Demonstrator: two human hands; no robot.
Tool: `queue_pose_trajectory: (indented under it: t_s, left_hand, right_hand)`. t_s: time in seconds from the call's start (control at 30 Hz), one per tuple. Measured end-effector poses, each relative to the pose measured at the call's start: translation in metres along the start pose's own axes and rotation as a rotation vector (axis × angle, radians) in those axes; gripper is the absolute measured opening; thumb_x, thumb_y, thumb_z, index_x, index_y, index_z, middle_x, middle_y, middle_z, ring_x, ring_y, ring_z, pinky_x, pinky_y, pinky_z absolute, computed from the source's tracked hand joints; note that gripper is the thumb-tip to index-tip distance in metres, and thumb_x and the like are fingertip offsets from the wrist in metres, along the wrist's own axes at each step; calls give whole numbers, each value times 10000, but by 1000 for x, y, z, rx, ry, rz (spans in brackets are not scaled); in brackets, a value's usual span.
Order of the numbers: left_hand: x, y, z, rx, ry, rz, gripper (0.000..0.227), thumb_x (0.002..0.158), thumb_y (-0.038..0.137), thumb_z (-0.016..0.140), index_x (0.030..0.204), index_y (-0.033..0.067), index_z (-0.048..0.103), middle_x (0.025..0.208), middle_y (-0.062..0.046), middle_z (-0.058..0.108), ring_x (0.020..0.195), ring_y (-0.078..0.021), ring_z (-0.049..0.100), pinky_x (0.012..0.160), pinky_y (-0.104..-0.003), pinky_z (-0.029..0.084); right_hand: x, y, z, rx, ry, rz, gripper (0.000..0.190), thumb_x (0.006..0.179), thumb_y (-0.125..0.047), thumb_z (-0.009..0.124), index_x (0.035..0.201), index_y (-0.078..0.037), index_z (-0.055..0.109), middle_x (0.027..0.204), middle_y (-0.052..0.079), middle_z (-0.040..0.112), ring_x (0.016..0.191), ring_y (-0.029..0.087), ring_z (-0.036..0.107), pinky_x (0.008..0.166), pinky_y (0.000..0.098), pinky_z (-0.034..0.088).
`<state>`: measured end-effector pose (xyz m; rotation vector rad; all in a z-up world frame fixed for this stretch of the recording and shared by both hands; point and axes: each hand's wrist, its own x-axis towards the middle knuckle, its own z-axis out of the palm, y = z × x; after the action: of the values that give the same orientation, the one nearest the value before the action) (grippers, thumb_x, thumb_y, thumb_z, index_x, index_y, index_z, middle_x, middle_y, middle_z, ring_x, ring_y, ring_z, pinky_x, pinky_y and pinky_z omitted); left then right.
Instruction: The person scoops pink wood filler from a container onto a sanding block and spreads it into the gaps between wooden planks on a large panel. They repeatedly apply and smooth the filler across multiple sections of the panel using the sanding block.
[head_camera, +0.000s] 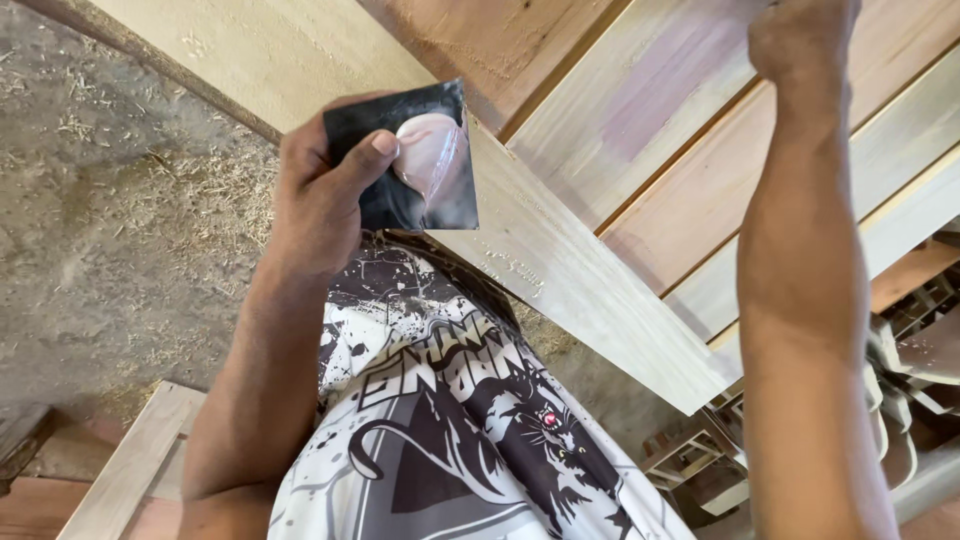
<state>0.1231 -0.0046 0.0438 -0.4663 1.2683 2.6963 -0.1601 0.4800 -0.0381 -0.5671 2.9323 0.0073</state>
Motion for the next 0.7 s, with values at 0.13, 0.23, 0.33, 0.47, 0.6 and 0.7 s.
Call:
queue_pose_trajectory:
  t_s: [0.13, 0.23, 0.33, 0.47, 0.6, 0.7]
  left_hand:
    - [6, -9, 4, -50, 31, -110, 357, 1045, 74, 633, 1343, -115, 575, 1066, -168, 715, 766, -174, 720, 658, -305, 646]
    - [25, -6, 5, -29, -25, -156, 350, 1029, 82, 624, 1324, -102, 582, 1013, -158, 716, 706, -177, 723, 607, -301, 647]
    - [48, -1, 7, 49, -125, -167, 341, 1056, 98, 628, 1329, -105, 606, 1013, -153, 712, 732, -169, 716, 637, -300, 643]
    - [71, 8, 7, 155, -244, -197, 341, 1032, 134, 607, 1300, -76, 607, 988, -137, 727, 714, -157, 725, 605, -290, 659]
    - [87, 13, 8, 130, -347, -213, 338, 1062, 123, 616, 1316, -99, 603, 1024, -175, 703, 788, -173, 708, 643, -284, 637]
    - [96, 15, 23, 7, -364, -422, 382, 998, 134, 587, 1315, -75, 555, 1034, -223, 713, 755, -227, 748, 600, -332, 682]
  right_hand:
    - [-52, -77, -12, 111, -26, 17, 434, 856, 52, 549, 1216, -48, 769, 1083, 257, 713, 984, 463, 662, 869, 505, 527]
    - [-98, -142, -21, 90, -137, 179, 306, 965, -24, 566, 1183, -83, 772, 940, 207, 696, 946, 426, 655, 850, 536, 481]
    - [-136, -203, -29, 218, -200, 300, 329, 990, -21, 563, 1249, -110, 746, 1054, 164, 682, 1003, 375, 654, 908, 480, 530]
    - [-160, -261, -44, 245, -280, 352, 426, 923, 46, 545, 1270, -121, 726, 1116, 122, 714, 971, 360, 660, 909, 464, 531]
    - [-176, -279, -86, 396, -107, 279, 515, 852, 93, 506, 1283, -89, 722, 1270, 153, 707, 1149, 358, 671, 1023, 443, 532]
    - [-197, -300, -121, 649, 236, 284, 366, 1016, -7, 544, 1370, -31, 636, 1345, 218, 666, 1210, 329, 687, 1011, 430, 579]
